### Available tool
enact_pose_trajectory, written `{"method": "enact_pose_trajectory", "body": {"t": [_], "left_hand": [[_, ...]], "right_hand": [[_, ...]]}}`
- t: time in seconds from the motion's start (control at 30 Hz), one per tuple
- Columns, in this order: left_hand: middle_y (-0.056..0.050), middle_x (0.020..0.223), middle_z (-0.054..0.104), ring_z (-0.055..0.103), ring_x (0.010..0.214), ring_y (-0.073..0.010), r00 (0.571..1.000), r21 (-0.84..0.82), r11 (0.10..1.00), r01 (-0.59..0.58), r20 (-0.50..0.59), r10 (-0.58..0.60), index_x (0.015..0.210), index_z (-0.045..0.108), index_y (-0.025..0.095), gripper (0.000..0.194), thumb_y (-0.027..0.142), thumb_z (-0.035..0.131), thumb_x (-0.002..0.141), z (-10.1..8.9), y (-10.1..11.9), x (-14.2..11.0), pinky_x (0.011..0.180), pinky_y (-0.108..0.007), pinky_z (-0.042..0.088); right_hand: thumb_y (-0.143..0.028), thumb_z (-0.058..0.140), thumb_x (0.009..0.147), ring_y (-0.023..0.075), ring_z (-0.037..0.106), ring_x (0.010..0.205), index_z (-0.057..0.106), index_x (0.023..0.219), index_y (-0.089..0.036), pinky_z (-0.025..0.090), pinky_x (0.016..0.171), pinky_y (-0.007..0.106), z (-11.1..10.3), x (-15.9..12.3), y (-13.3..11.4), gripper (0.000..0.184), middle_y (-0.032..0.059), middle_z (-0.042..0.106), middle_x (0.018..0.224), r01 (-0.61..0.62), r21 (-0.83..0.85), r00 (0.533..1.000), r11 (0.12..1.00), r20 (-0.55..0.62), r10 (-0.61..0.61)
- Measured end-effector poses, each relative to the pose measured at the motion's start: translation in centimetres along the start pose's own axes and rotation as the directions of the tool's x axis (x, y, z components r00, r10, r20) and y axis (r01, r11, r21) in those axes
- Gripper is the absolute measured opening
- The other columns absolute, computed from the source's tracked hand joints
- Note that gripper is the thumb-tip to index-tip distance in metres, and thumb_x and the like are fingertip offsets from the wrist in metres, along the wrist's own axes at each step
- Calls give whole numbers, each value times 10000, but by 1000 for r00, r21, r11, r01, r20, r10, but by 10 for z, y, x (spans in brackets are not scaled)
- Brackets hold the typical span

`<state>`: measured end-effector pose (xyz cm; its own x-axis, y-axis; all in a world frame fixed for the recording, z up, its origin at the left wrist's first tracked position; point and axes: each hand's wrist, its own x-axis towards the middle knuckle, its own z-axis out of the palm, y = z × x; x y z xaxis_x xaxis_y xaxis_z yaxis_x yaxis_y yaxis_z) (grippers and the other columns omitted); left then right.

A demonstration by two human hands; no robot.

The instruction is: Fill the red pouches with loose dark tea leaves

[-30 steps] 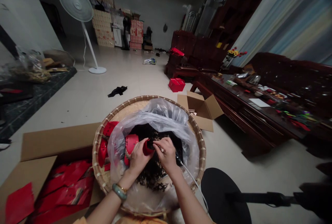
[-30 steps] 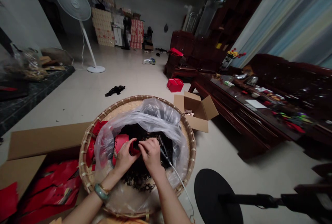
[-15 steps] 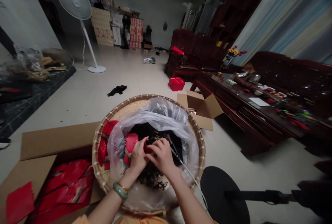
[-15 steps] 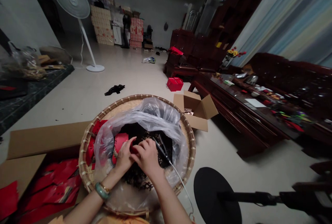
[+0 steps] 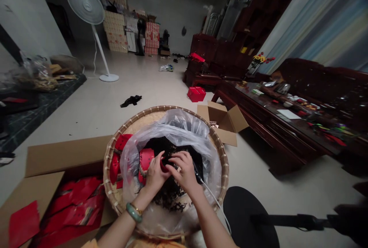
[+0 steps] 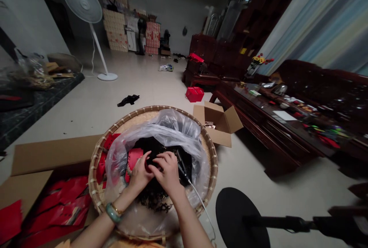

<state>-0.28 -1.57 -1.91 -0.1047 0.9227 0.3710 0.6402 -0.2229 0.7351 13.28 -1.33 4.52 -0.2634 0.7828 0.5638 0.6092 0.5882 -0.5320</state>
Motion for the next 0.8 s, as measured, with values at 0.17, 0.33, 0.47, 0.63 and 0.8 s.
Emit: {"method": "enact_pose_trajectory", "body": {"t": [0.17,0.33,0.47,0.63,0.8], "left_hand": [[-122,1077,609,588,990,-251,994,-91,990,105,37,-102,1250,454,173,634,164,630,641,-1,7,1,848,-409,478],[-84,977,667,624,861,-233,923,-228,942,247,351,-157,1145,554,153,606,285,720,578,-14,6,10,768,-373,505],[-49,858,689,619,762,-189,842,-449,823,348,535,-63,977,623,122,455,315,728,579,-19,2,14,704,-308,503],[-15,770,657,573,689,-154,899,-403,873,274,430,-83,881,623,124,360,335,721,606,-16,5,10,632,-251,462],[14,694,616,532,637,-132,911,-310,927,210,405,-71,820,619,135,285,327,694,623,-19,10,8,577,-218,414]], "right_hand": [[-226,603,814,165,575,782,635,891,-206,481,688,274,-3,-7,4,86,52,608,872,-91,32,983,995,161,85],[-194,570,831,150,589,766,610,877,-201,476,673,245,-19,0,7,61,32,616,843,-118,127,968,985,234,86],[-211,565,840,146,603,781,595,958,-210,484,691,245,-35,5,4,122,27,635,883,-99,142,945,985,323,48],[-267,621,807,211,563,912,616,910,-210,492,759,334,-49,8,-7,118,66,627,930,24,-122,939,992,343,19],[-194,692,738,257,493,1083,666,811,-199,482,874,391,-40,6,-11,78,83,632,988,85,-214,929,973,370,0]]}}
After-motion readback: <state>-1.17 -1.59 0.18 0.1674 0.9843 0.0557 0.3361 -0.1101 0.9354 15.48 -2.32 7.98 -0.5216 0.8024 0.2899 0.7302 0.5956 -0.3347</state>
